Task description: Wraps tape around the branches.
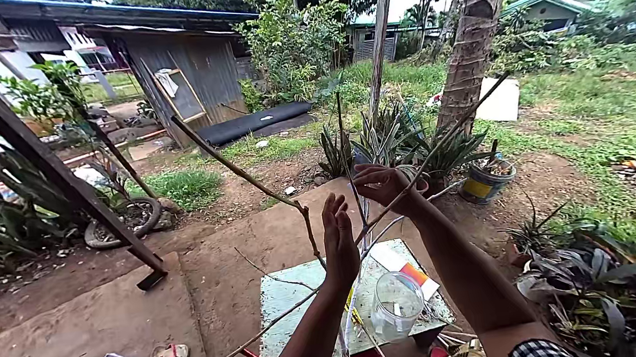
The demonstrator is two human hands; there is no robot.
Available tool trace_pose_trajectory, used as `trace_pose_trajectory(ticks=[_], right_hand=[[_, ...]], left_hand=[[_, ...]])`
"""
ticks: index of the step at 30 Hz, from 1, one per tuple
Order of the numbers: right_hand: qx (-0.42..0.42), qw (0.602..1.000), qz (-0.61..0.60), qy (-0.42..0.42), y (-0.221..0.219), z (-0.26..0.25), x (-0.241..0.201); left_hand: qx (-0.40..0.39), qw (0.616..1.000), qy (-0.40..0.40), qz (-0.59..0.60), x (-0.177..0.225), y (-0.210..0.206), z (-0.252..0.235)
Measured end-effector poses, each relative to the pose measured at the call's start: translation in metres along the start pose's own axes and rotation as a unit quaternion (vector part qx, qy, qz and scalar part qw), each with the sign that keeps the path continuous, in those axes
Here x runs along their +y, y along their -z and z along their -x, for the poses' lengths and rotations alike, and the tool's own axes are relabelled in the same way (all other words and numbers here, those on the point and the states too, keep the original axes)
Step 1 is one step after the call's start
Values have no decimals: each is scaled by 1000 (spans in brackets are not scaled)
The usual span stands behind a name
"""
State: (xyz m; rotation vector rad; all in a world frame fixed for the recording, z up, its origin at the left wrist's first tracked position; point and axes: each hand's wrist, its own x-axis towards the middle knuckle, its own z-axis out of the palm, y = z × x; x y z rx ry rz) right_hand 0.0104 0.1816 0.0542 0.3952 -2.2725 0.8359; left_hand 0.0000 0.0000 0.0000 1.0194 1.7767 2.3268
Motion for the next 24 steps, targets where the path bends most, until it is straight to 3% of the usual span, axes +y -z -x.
trace_pose_trajectory(ticks=[5, 9, 17, 20, 24], right_hand=[[-37, 994, -101, -12, -8, -8, 8], [-74, 979, -191, -19, -12, -16, 18], [-85, 966, -243, -35, -16, -19, 16], [-42, 983, -177, -22, -5, -13, 12], [110, 992, -66, -9, 22, -2, -6]], left_hand=[[-31, 974, 162, 155, 4, -7, -13], [-14, 956, 176, 234, 4, -7, -12], [66, 934, 214, 279, 15, -16, -21], [128, 926, 194, 296, 16, -23, -19], [198, 925, 114, 302, 13, -32, -12]])
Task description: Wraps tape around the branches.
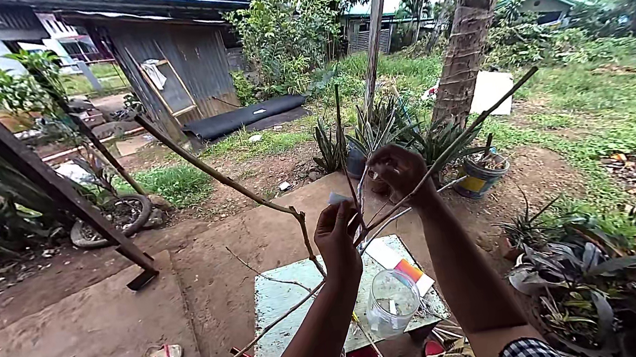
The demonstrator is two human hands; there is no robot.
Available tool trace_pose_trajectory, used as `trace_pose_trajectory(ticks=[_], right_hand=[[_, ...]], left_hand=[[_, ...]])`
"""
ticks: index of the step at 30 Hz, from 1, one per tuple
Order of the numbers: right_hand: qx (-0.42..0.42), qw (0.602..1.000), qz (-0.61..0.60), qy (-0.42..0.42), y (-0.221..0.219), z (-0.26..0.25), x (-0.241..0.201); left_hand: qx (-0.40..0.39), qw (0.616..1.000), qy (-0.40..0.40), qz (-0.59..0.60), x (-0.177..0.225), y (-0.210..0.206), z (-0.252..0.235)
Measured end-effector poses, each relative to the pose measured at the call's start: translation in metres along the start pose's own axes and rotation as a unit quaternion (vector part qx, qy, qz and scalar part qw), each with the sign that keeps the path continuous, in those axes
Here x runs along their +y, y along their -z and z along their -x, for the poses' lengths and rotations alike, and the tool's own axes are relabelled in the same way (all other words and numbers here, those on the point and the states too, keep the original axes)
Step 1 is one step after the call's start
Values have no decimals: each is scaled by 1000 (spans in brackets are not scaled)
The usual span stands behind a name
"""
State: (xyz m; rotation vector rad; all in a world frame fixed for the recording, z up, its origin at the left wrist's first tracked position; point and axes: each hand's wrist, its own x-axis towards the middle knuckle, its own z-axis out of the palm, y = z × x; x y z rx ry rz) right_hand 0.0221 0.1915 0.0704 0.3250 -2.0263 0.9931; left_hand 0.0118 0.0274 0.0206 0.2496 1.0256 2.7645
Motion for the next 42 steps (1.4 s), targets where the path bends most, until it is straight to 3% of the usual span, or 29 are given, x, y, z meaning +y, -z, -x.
trace_pose_trajectory(ticks=[2, 7, 11, 15, 20, 25, 27, 30, 33, 37, 42], right_hand=[[4, 999, -31, 25, 8, 2, -20], [-160, 981, -106, -6, 14, 7, -46], [-153, 981, -109, -49, 12, 9, -40], [-149, 979, -103, -93, 12, 13, -40], [-143, 967, -158, -140, 8, 25, -39], [-120, 946, -250, -169, 9, 26, -31], [-119, 943, -261, -167, 13, 25, -28], [-129, 960, -188, -163, 16, 22, -31], [-123, 970, -114, -175, 14, 16, -35], [-117, 975, -76, -171, 7, 12, -30], [-119, 967, -152, -165, -5, 6, -14]], left_hand=[[-10, 998, -65, -18, -6, 0, 4], [-45, 960, -254, -105, -25, 3, 5], [-62, 921, -337, -186, -29, 4, 0], [-87, 854, -433, -274, -27, 8, -10], [-89, 813, -462, -343, -24, 9, -13], [-108, 814, -440, -365, -16, 12, -10], [-126, 836, -418, -333, -14, 15, -7], [-137, 911, -283, -268, -7, 16, -5], [-143, 951, -138, -238, 2, 11, -12], [-165, 966, 16, -197, 5, 9, -24], [-193, 959, 128, -163, 9, 7, -22]])
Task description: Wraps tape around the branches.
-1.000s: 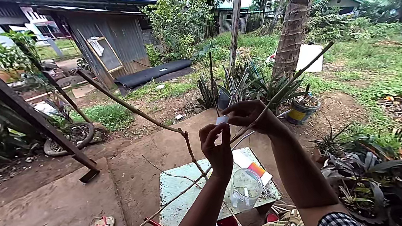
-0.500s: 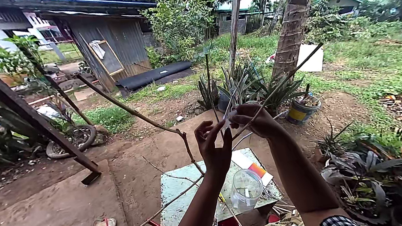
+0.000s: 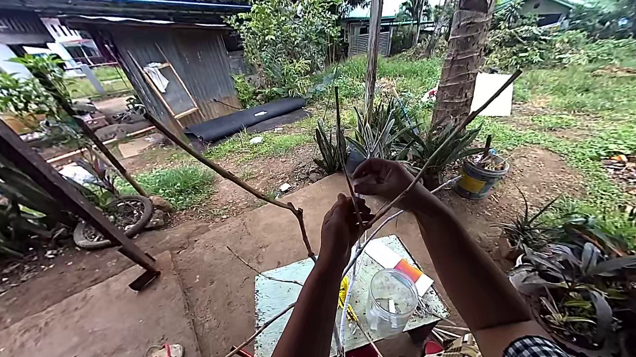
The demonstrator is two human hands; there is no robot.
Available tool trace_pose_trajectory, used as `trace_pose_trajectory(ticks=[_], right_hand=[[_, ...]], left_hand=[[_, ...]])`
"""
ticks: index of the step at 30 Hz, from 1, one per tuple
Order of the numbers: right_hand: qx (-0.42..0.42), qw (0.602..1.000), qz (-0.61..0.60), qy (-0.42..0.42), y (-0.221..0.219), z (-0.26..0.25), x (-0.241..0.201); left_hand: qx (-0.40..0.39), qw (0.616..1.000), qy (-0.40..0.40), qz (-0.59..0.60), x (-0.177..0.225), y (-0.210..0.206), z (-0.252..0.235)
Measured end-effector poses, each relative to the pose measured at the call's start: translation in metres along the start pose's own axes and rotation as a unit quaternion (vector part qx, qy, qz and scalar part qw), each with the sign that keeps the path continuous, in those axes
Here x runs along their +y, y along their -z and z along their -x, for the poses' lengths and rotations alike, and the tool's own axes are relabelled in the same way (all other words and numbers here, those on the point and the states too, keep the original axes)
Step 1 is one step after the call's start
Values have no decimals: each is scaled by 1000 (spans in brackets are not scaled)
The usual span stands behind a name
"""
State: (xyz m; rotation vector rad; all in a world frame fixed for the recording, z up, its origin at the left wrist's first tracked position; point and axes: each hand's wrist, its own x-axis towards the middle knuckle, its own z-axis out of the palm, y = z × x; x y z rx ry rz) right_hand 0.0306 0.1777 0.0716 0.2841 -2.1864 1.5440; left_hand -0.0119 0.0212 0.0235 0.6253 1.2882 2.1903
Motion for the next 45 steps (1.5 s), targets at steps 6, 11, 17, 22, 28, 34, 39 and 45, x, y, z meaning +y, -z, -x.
trace_pose_trajectory(ticks=[6, 11, 17, 22, 28, 34, 39, 45], right_hand=[[-62, 992, -110, -32, -9, -22, 16], [-41, 992, -101, -59, -20, -24, 17], [177, 981, 60, 57, -14, -6, -6], [52, 987, 55, 143, 0, 13, -14], [1, 988, 61, 144, -8, 17, -10], [69, 984, 112, 124, -15, 20, -13], [98, 989, 103, 47, -17, 23, -19], [133, 990, 32, 16, -25, 22, -15]], left_hand=[[-3, 999, 11, 34, 3, 1, 1], [46, 991, -5, 122, 3, -1, 4], [162, 965, -131, 157, -4, -16, 10], [161, 949, -265, 52, -19, -20, 9], [152, 898, -380, -161, -31, -13, 1], [174, 867, -401, -241, -27, -13, -2], [182, 861, -396, -262, -24, -17, -3], [184, 852, -413, -266, -27, -19, -4]])
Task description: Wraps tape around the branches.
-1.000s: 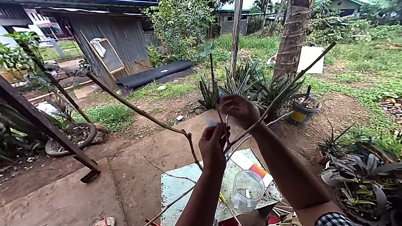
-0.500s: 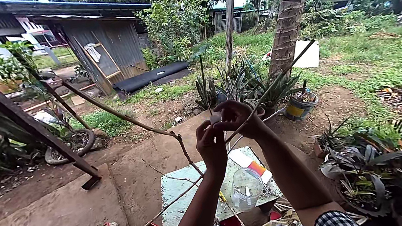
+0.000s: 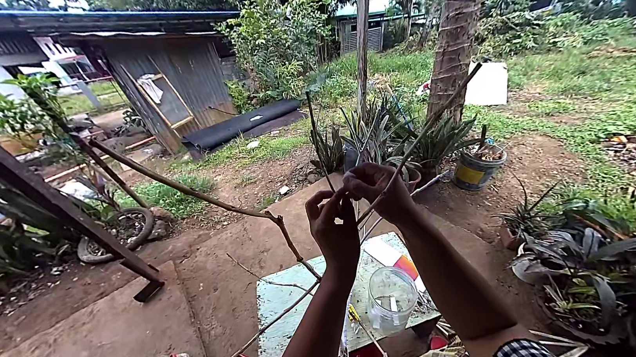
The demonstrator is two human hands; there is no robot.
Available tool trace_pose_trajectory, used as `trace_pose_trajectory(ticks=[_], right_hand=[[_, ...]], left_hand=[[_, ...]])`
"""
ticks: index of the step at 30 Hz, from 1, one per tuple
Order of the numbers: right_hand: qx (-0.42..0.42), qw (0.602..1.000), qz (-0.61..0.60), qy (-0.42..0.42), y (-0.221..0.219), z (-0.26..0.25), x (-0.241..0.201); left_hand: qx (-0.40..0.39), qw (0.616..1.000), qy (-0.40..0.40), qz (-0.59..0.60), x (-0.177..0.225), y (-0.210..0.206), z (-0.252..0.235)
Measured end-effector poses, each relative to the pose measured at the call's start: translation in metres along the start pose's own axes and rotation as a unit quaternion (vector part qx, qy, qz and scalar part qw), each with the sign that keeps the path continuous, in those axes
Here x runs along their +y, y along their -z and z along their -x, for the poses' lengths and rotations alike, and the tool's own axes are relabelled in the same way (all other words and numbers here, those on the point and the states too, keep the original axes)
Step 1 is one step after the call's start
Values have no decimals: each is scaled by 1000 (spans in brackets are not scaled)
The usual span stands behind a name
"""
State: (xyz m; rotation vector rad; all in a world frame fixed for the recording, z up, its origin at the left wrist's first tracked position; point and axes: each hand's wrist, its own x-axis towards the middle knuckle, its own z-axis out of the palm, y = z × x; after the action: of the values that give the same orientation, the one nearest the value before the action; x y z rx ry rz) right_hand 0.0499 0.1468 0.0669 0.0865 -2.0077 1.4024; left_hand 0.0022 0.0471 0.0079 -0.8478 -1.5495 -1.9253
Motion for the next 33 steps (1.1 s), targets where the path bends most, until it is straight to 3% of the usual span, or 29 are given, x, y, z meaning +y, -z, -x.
trace_pose_trajectory(ticks=[5, 7, 10, 12, 17, 24, 28, 30, 33], right_hand=[[27, 996, -82, -38, -5, -7, 13], [16, 993, -108, -53, -6, -9, 18], [-10, 986, -151, -71, -10, -13, 32], [-47, 974, -192, -108, -14, -14, 40], [-111, 926, -293, -212, -17, -21, 48], [-171, 897, -341, -222, -19, -23, 60], [-52, 937, -287, -193, -24, -19, 52], [11, 963, -227, -146, -18, -12, 38], [47, 983, -174, -25, -6, -2, 24]], left_hand=[[-2, 997, 15, 81, -3, 7, 6], [0, 982, 103, 156, -3, 10, 4], [-28, 906, 307, 290, 3, 14, -12], [-86, 863, 387, 314, 5, 17, -22], [-163, 837, 405, 330, 6, 21, -28], [-122, 774, 467, 410, 2, 22, -30], [-18, 796, 429, 427, 7, 19, -26], [49, 834, 381, 395, 15, 15, -21], [86, 897, 279, 333, 21, 9, -10]])
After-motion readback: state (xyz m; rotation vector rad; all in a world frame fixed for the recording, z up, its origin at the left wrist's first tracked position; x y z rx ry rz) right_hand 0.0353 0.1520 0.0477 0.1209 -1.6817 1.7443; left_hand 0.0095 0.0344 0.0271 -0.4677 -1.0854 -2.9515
